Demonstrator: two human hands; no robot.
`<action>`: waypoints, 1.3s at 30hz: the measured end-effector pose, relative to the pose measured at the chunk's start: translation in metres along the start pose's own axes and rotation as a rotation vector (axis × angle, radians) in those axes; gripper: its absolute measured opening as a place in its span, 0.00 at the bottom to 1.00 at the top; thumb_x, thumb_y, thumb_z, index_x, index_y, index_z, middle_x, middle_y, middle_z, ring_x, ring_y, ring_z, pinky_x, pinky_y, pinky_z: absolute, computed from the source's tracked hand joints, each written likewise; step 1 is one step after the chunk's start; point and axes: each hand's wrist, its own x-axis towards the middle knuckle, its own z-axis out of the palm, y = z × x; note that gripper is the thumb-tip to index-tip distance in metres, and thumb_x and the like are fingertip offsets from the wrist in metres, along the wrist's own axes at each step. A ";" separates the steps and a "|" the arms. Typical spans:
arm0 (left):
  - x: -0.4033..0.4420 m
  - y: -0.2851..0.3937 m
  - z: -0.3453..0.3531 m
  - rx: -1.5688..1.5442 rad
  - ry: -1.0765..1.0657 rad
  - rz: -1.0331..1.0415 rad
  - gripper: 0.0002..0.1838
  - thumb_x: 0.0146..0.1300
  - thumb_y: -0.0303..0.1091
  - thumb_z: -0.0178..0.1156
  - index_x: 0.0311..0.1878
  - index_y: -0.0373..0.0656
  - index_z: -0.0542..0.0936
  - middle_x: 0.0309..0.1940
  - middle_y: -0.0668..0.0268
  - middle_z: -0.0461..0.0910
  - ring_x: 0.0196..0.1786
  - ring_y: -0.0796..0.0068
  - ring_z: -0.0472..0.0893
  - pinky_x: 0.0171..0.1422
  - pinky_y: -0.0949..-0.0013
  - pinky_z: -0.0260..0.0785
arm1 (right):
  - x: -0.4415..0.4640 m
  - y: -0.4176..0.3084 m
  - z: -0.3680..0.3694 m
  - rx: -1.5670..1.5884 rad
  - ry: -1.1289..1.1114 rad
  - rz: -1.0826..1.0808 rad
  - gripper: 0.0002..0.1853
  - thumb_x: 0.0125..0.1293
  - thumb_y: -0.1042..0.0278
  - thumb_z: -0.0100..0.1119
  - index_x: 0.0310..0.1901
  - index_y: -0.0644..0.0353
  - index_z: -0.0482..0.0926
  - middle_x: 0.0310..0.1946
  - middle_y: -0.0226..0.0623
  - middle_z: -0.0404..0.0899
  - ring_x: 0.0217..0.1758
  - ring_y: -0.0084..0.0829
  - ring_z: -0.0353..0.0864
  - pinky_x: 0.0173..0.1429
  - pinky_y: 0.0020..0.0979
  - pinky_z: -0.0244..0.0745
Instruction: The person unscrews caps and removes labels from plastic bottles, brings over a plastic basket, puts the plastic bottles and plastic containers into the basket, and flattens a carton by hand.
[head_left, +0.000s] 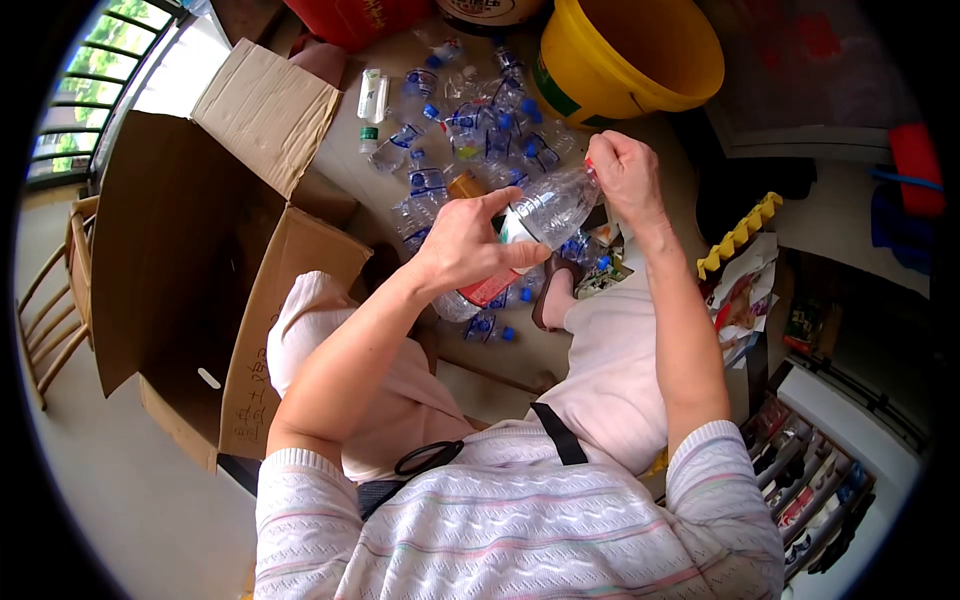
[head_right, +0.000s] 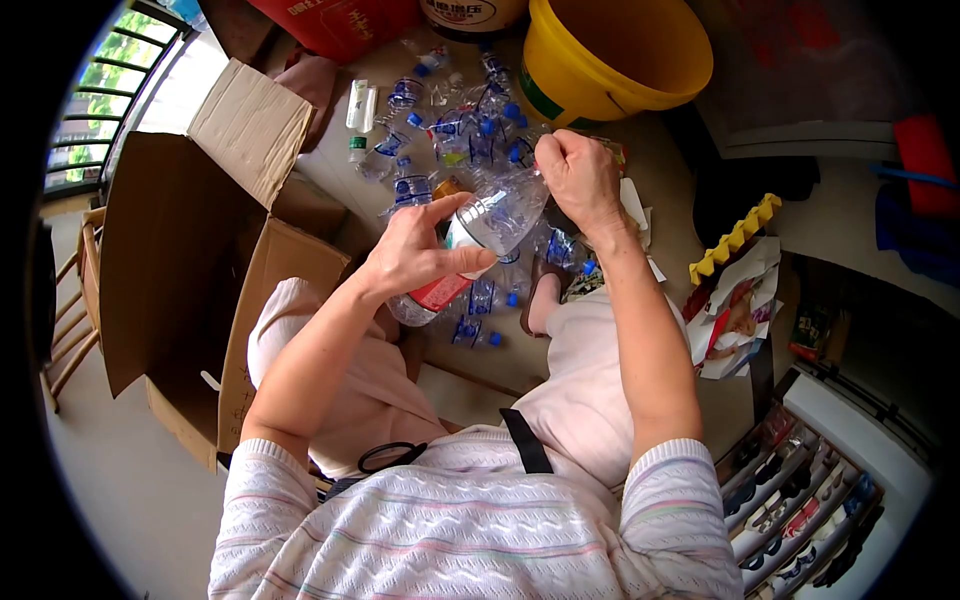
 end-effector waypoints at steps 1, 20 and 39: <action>0.000 -0.005 0.003 -0.049 -0.014 0.016 0.38 0.45 0.54 0.67 0.53 0.33 0.72 0.35 0.54 0.80 0.35 0.61 0.80 0.43 0.65 0.72 | -0.001 -0.001 -0.001 0.047 -0.007 -0.016 0.15 0.61 0.64 0.46 0.21 0.64 0.73 0.17 0.44 0.73 0.20 0.37 0.73 0.28 0.33 0.67; 0.002 -0.008 -0.004 -1.228 -0.166 -0.033 0.32 0.58 0.45 0.60 0.60 0.33 0.65 0.47 0.60 0.76 0.49 0.73 0.76 0.57 0.69 0.66 | -0.018 -0.008 -0.025 0.892 -0.513 0.199 0.29 0.59 0.44 0.58 0.48 0.64 0.73 0.35 0.35 0.78 0.33 0.21 0.77 0.24 0.18 0.71; 0.008 -0.012 -0.014 -0.931 0.293 -0.004 0.07 0.59 0.29 0.61 0.37 0.35 0.77 0.29 0.64 0.79 0.30 0.80 0.78 0.34 0.76 0.73 | -0.043 -0.048 0.031 0.846 -0.657 0.316 0.15 0.61 0.54 0.59 0.35 0.59 0.77 0.20 0.21 0.71 0.20 0.10 0.64 0.20 0.16 0.58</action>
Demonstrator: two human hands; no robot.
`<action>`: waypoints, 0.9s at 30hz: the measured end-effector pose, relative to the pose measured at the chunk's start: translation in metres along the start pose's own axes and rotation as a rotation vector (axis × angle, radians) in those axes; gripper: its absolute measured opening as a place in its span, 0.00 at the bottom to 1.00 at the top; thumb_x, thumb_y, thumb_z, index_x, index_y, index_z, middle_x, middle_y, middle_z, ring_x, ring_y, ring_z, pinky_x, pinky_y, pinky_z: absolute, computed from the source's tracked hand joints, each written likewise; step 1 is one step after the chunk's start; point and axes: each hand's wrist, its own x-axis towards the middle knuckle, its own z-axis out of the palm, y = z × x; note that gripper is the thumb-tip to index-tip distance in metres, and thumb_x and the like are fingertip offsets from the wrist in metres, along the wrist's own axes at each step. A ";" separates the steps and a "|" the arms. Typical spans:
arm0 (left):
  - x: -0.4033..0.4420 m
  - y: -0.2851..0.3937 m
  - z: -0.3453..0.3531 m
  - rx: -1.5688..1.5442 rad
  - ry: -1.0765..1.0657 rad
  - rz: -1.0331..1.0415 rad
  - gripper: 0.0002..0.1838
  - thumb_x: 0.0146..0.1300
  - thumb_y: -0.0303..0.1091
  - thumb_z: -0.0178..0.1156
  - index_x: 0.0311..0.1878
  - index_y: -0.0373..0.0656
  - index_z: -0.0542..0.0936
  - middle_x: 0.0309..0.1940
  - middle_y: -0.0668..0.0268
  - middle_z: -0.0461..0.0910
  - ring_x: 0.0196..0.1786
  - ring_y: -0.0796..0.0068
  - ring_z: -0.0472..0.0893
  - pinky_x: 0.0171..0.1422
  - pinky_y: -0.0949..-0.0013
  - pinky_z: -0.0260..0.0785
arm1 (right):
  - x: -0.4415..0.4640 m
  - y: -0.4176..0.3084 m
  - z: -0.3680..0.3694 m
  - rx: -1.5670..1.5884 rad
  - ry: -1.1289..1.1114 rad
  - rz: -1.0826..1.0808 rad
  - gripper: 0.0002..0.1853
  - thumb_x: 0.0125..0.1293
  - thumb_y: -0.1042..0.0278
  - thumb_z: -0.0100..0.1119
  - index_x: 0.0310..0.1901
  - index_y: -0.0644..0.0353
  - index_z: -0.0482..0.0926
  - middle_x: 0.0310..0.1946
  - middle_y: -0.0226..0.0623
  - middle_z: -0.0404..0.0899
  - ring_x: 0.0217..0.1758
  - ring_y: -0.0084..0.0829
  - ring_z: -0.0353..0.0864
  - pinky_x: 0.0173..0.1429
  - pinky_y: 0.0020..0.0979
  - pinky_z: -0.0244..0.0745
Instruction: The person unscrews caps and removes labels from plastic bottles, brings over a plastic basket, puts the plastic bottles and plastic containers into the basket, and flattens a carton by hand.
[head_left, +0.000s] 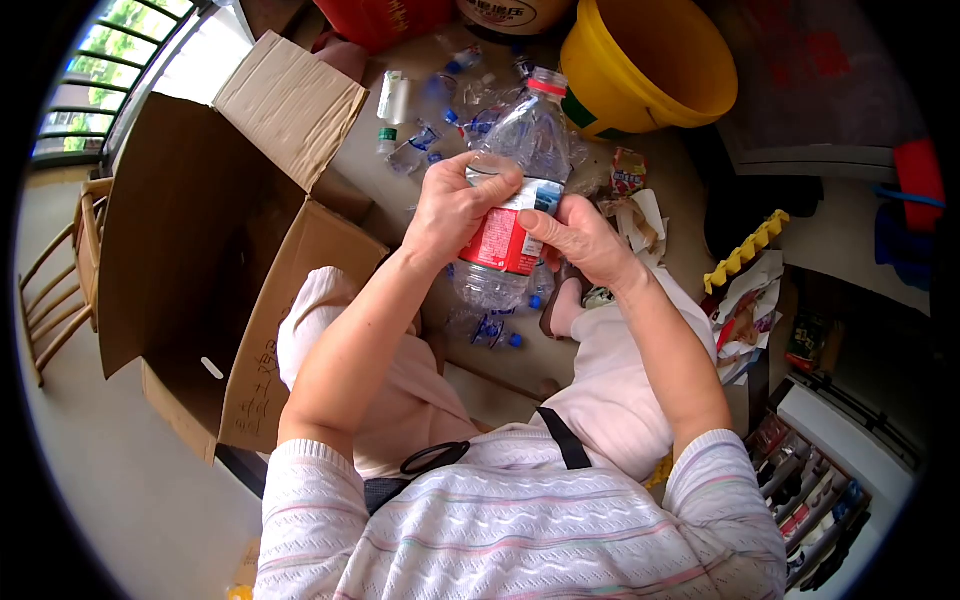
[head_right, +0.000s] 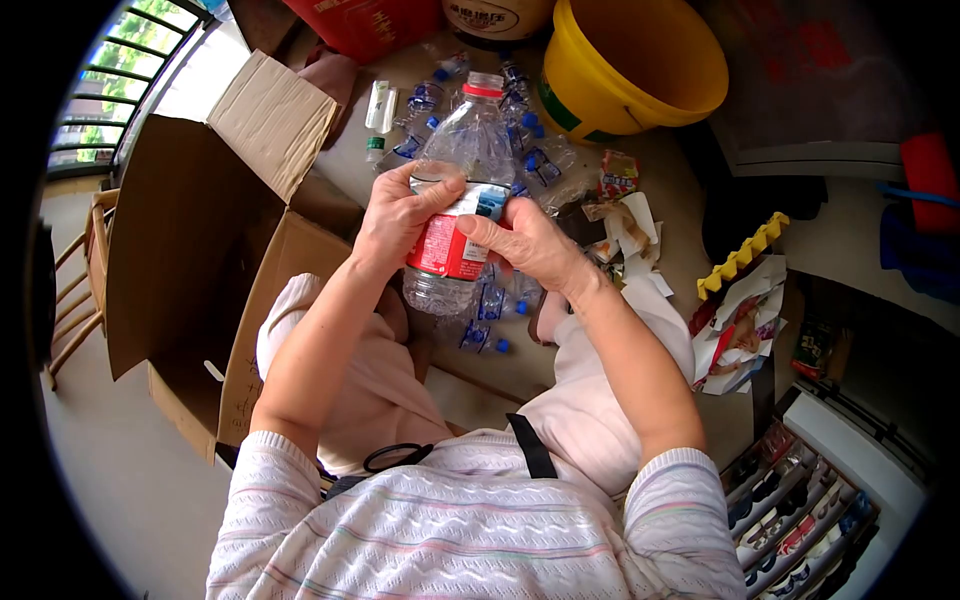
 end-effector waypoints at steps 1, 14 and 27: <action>0.001 -0.008 -0.002 0.055 0.012 0.017 0.07 0.59 0.29 0.61 0.37 0.35 0.77 0.29 0.65 0.79 0.30 0.81 0.77 0.34 0.76 0.72 | 0.001 0.003 -0.002 -0.042 -0.015 0.016 0.14 0.62 0.55 0.59 0.36 0.59 0.77 0.20 0.20 0.71 0.19 0.10 0.63 0.20 0.17 0.58; -0.001 -0.017 0.010 -0.042 0.065 -0.168 0.27 0.65 0.54 0.50 0.53 0.37 0.69 0.40 0.66 0.76 0.39 0.80 0.77 0.41 0.75 0.71 | 0.026 0.031 -0.019 0.056 0.326 -0.036 0.10 0.64 0.64 0.56 0.38 0.63 0.79 0.26 0.23 0.78 0.26 0.11 0.71 0.31 0.17 0.67; 0.000 -0.038 0.006 0.004 0.130 -0.144 0.16 0.64 0.39 0.53 0.43 0.33 0.74 0.30 0.65 0.77 0.24 0.79 0.76 0.26 0.74 0.69 | 0.015 0.031 0.003 -0.691 0.683 -0.538 0.14 0.61 0.62 0.58 0.25 0.65 0.76 0.18 0.44 0.76 0.19 0.39 0.75 0.26 0.33 0.69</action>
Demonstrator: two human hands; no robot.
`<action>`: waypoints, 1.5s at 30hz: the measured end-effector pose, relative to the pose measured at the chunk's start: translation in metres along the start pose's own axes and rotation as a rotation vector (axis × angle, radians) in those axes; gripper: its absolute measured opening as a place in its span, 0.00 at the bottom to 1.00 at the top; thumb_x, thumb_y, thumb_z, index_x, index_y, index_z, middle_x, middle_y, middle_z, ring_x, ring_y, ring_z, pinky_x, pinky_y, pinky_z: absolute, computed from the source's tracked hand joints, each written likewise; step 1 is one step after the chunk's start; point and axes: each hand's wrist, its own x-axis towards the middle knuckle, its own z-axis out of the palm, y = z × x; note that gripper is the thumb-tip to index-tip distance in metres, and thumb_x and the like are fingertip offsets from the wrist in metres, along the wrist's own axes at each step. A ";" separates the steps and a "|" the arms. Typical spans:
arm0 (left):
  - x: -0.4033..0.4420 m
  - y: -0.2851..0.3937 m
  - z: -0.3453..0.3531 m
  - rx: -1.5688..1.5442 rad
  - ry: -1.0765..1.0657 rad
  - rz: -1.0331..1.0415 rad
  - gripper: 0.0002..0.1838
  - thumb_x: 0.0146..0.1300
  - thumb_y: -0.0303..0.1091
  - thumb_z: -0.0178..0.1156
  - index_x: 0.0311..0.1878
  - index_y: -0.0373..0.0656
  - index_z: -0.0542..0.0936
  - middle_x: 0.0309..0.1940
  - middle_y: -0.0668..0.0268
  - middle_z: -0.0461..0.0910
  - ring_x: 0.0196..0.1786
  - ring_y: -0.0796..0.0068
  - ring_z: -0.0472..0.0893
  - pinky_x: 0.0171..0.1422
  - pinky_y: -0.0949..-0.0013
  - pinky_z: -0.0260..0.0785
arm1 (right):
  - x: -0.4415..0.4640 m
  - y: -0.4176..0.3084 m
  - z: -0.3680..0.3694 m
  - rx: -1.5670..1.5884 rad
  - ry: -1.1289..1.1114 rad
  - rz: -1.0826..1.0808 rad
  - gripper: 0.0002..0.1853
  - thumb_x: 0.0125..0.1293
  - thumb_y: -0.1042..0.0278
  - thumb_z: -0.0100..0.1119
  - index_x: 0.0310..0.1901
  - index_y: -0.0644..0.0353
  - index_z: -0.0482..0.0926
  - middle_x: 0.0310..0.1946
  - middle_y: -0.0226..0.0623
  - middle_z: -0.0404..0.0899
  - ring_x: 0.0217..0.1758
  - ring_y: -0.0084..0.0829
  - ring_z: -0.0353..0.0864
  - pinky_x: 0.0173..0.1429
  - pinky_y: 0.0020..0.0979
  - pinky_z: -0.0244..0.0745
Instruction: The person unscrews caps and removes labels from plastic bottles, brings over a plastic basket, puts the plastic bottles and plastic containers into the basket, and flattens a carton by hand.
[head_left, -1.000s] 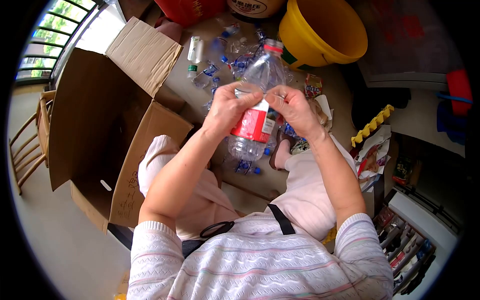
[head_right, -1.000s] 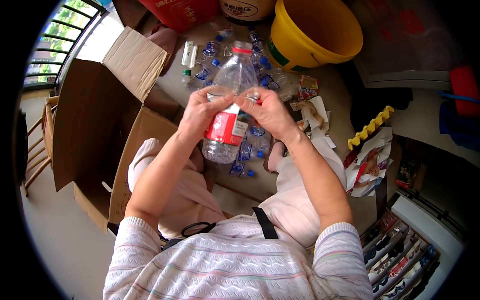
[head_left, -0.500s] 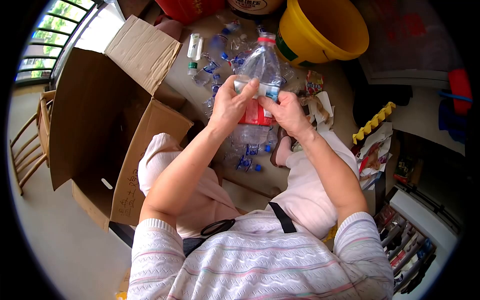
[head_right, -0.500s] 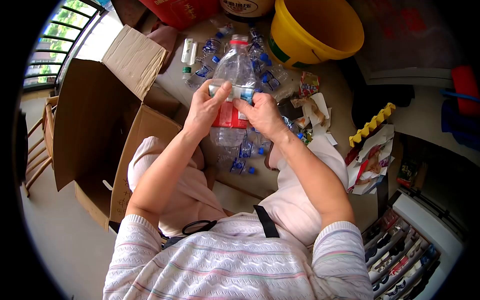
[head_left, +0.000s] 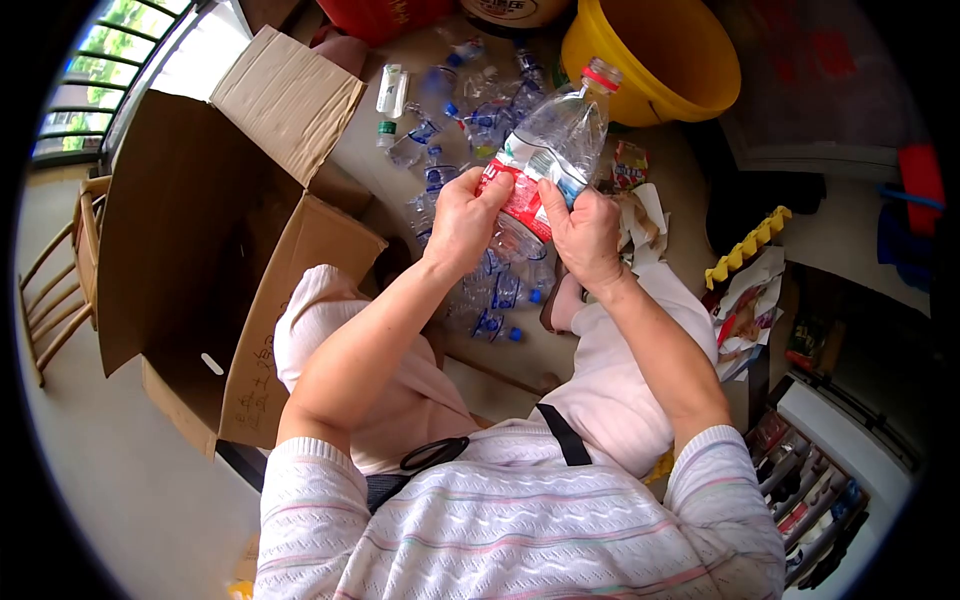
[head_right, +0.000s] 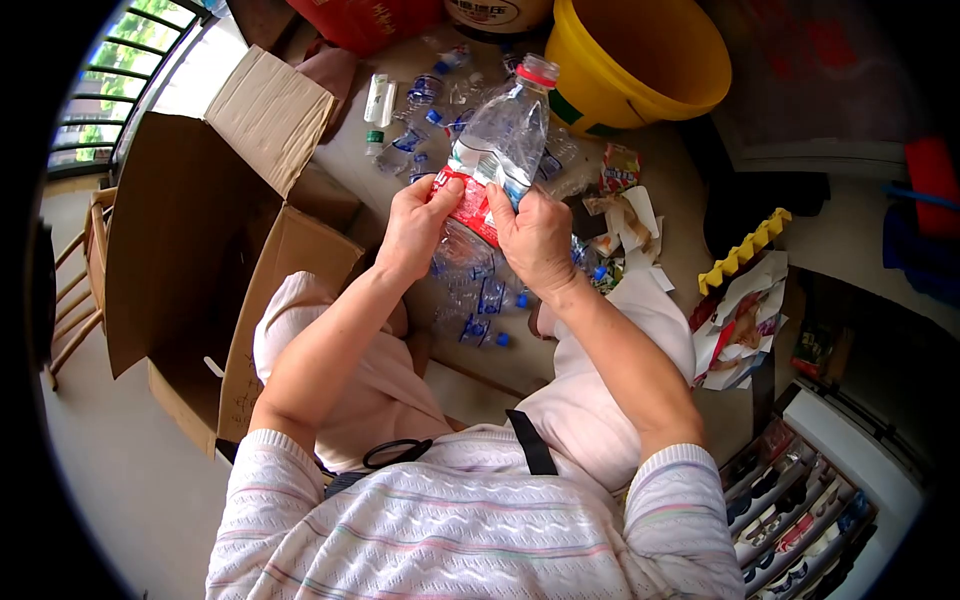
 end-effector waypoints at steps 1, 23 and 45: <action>-0.001 0.006 0.001 0.036 -0.019 -0.035 0.17 0.64 0.40 0.55 0.45 0.33 0.74 0.32 0.66 0.78 0.29 0.80 0.76 0.33 0.75 0.69 | -0.001 0.010 -0.001 0.039 -0.056 0.105 0.14 0.61 0.62 0.59 0.25 0.65 0.76 0.18 0.44 0.76 0.20 0.35 0.75 0.27 0.32 0.69; 0.007 0.034 -0.022 0.240 -0.112 0.087 0.19 0.62 0.45 0.59 0.40 0.34 0.78 0.28 0.71 0.76 0.30 0.85 0.72 0.35 0.77 0.66 | -0.004 -0.007 -0.007 0.479 -0.628 0.348 0.08 0.62 0.68 0.58 0.35 0.64 0.80 0.22 0.22 0.76 0.24 0.11 0.67 0.30 0.21 0.67; -0.012 0.012 0.001 -0.062 -0.427 -0.413 0.19 0.63 0.40 0.57 0.46 0.30 0.75 0.31 0.67 0.79 0.26 0.84 0.78 0.29 0.78 0.72 | 0.037 0.000 -0.046 0.899 -0.310 0.332 0.17 0.70 0.60 0.44 0.45 0.67 0.75 0.41 0.36 0.78 0.45 0.25 0.75 0.53 0.25 0.69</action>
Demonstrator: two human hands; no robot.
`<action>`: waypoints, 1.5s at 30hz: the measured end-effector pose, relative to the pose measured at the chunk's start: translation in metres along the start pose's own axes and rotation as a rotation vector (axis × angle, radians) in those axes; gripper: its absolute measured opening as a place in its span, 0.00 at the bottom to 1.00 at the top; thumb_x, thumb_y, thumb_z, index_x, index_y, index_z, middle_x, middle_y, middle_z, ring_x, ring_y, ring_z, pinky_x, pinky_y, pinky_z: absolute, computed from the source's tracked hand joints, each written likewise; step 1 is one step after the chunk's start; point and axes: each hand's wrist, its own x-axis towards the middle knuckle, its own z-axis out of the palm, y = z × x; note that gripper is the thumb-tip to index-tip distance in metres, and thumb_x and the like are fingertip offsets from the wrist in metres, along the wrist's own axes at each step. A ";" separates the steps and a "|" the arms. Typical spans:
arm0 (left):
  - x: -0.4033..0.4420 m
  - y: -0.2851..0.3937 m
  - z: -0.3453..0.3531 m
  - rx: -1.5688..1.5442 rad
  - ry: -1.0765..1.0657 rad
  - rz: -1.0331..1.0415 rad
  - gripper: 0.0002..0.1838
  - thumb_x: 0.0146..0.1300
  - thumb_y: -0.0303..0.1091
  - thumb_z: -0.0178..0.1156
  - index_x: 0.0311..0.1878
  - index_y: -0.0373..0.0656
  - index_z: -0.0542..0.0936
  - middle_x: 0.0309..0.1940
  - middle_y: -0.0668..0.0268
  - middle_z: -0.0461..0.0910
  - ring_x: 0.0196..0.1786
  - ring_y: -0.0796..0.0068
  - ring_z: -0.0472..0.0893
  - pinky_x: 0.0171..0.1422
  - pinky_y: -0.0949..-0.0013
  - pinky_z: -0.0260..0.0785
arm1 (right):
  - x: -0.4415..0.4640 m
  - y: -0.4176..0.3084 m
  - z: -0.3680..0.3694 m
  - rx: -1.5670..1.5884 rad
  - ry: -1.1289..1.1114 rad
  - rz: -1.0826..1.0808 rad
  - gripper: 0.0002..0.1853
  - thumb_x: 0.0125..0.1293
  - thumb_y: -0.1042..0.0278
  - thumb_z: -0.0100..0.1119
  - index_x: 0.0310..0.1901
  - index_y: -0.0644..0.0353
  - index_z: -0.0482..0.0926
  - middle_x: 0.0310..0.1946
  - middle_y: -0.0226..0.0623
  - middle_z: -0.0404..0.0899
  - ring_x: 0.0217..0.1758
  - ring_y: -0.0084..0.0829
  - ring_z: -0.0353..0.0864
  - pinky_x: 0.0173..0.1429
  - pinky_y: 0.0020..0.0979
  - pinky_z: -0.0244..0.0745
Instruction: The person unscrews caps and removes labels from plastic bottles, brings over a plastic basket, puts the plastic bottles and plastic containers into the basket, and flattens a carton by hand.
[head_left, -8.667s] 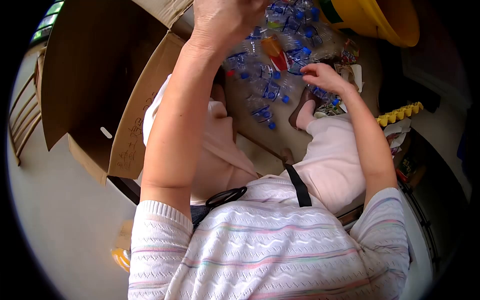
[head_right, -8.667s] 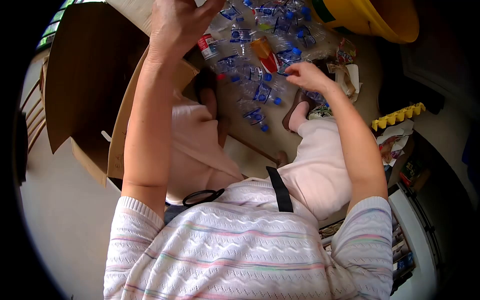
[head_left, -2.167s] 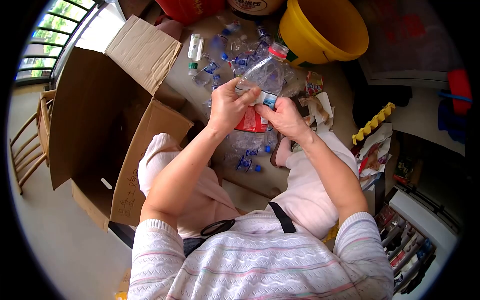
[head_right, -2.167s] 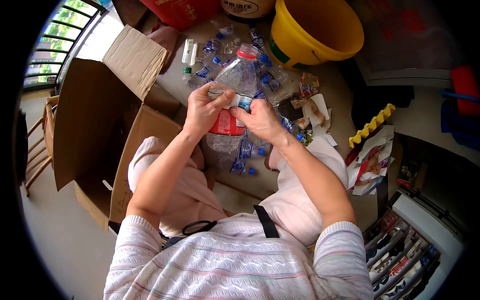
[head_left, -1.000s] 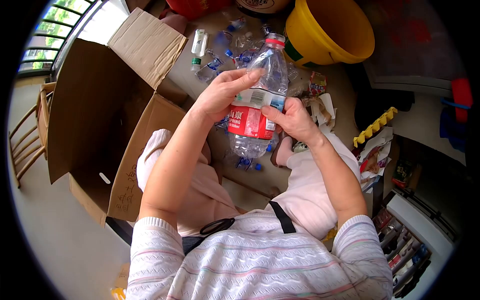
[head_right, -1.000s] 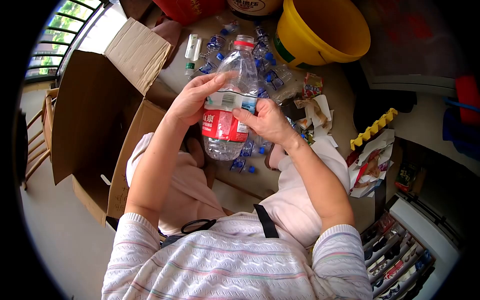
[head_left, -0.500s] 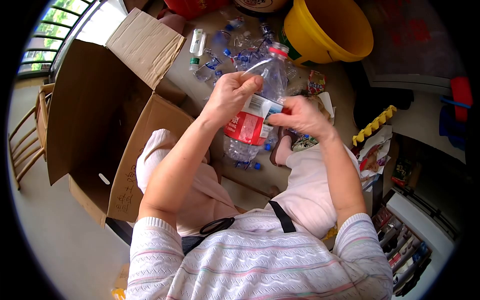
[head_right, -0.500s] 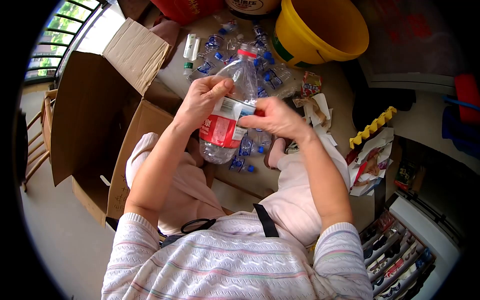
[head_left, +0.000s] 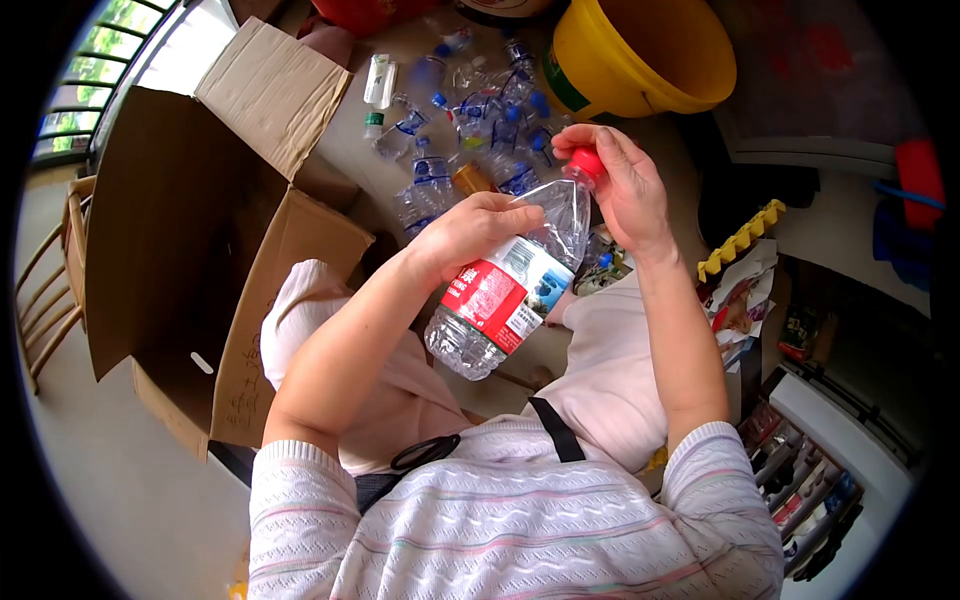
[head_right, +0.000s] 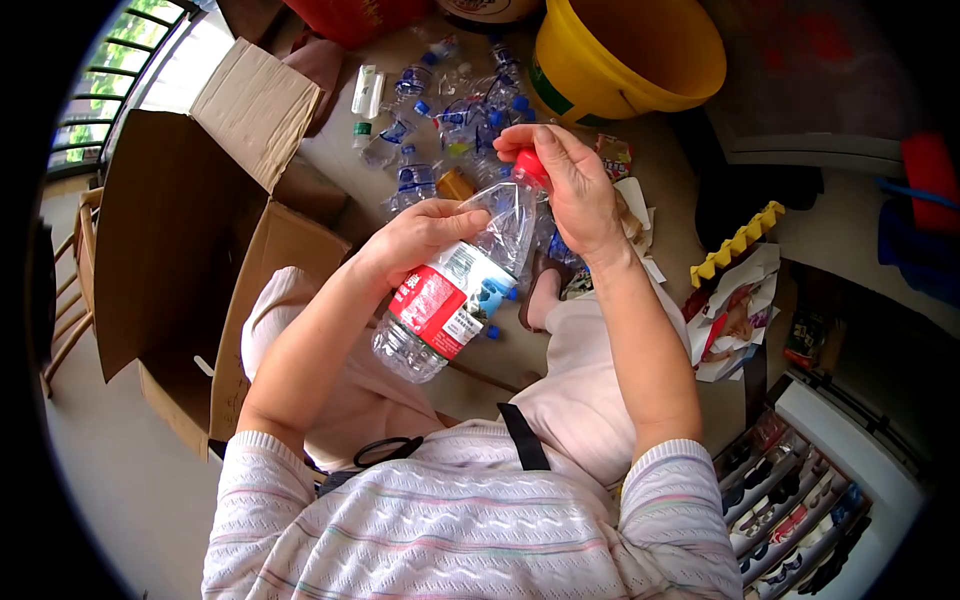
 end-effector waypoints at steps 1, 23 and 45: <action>-0.001 0.001 0.002 -0.023 0.004 -0.002 0.19 0.63 0.40 0.57 0.46 0.30 0.75 0.31 0.66 0.79 0.26 0.83 0.78 0.30 0.78 0.72 | 0.000 0.001 -0.001 0.007 -0.003 0.003 0.17 0.70 0.60 0.44 0.45 0.67 0.75 0.41 0.36 0.78 0.45 0.25 0.75 0.53 0.25 0.69; 0.001 -0.013 0.005 1.214 0.392 0.472 0.14 0.61 0.41 0.56 0.35 0.37 0.75 0.18 0.53 0.74 0.24 0.56 0.75 0.30 0.60 0.67 | 0.007 -0.003 -0.034 -0.535 -0.222 0.390 0.12 0.61 0.65 0.60 0.35 0.70 0.79 0.26 0.34 0.80 0.27 0.20 0.78 0.35 0.20 0.73; -0.031 0.064 -0.053 1.073 0.996 0.966 0.10 0.55 0.31 0.62 0.41 0.43 0.81 0.34 0.64 0.78 0.35 0.76 0.78 0.36 0.74 0.71 | 0.018 0.160 -0.071 -0.829 -0.099 0.700 0.16 0.62 0.55 0.56 0.42 0.61 0.77 0.35 0.35 0.80 0.36 0.26 0.79 0.42 0.30 0.74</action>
